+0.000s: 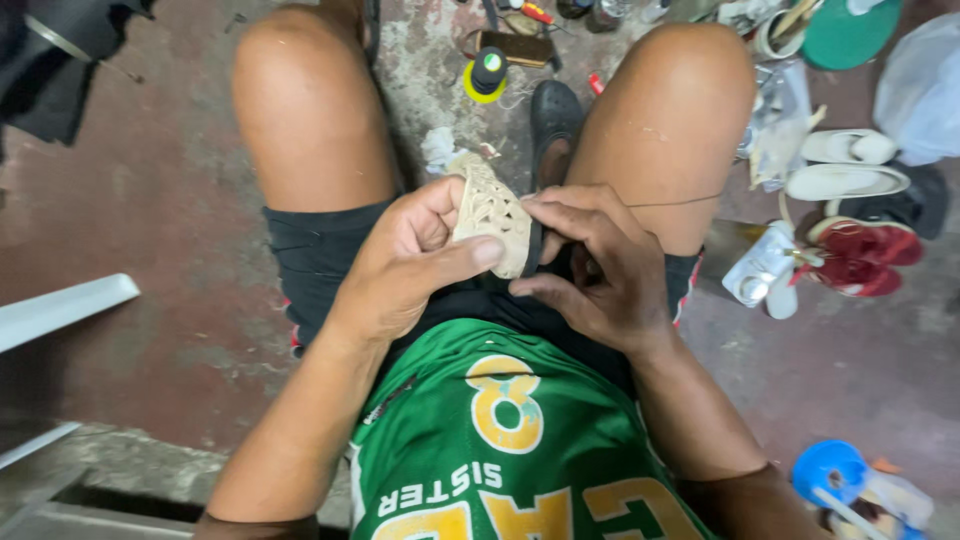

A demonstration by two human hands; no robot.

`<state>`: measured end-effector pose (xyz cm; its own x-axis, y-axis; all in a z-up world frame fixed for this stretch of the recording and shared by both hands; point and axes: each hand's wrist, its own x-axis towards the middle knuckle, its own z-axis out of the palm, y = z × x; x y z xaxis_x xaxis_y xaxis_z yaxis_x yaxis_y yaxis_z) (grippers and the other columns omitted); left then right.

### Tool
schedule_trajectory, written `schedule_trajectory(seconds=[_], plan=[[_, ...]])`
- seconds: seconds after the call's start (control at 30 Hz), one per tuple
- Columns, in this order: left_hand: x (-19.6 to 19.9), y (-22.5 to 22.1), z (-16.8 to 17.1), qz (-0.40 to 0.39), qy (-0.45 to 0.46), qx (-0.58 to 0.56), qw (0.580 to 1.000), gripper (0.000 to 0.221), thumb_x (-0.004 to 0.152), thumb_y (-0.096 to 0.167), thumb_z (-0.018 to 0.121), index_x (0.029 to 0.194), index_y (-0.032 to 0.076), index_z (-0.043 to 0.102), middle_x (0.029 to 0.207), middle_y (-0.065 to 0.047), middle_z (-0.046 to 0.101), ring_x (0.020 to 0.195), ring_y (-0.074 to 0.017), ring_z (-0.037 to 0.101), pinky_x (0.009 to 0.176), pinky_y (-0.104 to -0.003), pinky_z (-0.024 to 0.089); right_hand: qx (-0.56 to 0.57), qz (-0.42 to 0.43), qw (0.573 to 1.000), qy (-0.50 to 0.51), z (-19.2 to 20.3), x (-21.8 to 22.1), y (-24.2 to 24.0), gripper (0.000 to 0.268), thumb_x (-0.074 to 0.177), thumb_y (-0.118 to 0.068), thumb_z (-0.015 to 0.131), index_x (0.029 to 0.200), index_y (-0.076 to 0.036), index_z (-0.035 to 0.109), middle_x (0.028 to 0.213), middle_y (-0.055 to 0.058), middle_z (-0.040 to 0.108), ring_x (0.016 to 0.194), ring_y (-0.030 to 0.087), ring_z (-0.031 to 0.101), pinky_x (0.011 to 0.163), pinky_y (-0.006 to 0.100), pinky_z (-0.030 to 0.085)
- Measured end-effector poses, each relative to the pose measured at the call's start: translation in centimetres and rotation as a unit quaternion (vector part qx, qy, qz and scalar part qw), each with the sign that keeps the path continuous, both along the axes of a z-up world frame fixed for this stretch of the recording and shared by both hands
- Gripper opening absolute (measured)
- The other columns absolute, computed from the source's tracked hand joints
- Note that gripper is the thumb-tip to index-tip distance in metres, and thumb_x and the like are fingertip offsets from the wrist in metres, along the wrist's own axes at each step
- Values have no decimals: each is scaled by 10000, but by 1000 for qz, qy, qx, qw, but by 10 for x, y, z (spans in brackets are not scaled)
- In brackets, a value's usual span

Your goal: The person assembles a shoe upper by hand, pulling a needle and thread through pre-punched holes in the material and joining it to a sole.

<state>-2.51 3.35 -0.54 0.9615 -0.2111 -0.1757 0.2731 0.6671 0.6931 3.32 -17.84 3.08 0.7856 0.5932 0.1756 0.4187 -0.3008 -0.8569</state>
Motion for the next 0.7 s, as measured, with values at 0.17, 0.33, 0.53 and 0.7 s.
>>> schedule_trajectory(seconds=[0.17,0.33,0.53,0.7], plan=[[14,-11,13,4,22,7,1000,122,972,45,708,1069,-5,652,1015,-77,741,908,-117,686,859,-270,547,20,-28,999,-28,-4,-6,-8,567,832,-180,901,1296,-12,621,1272,122,650,892,118,591,671,228,453],[12,-12,12,18,30,2,999,91,974,30,708,1033,4,645,1000,-73,734,888,-101,668,839,-259,530,35,-44,998,17,-9,-14,-9,511,887,-105,873,1318,-10,617,1309,123,646,646,13,519,532,153,375],[12,-14,9,21,17,38,999,86,977,31,707,1033,11,644,996,-48,718,897,-84,640,841,-248,500,55,-41,998,13,-13,-11,-13,502,886,-85,868,1314,5,619,1279,126,633,784,57,597,538,154,406],[14,-18,13,13,4,58,998,122,983,55,704,1077,11,641,1030,-50,719,943,-98,653,894,-262,522,37,-57,997,-42,-10,-11,-16,540,839,-112,911,1285,-4,626,1279,148,658,787,74,644,580,185,453]])
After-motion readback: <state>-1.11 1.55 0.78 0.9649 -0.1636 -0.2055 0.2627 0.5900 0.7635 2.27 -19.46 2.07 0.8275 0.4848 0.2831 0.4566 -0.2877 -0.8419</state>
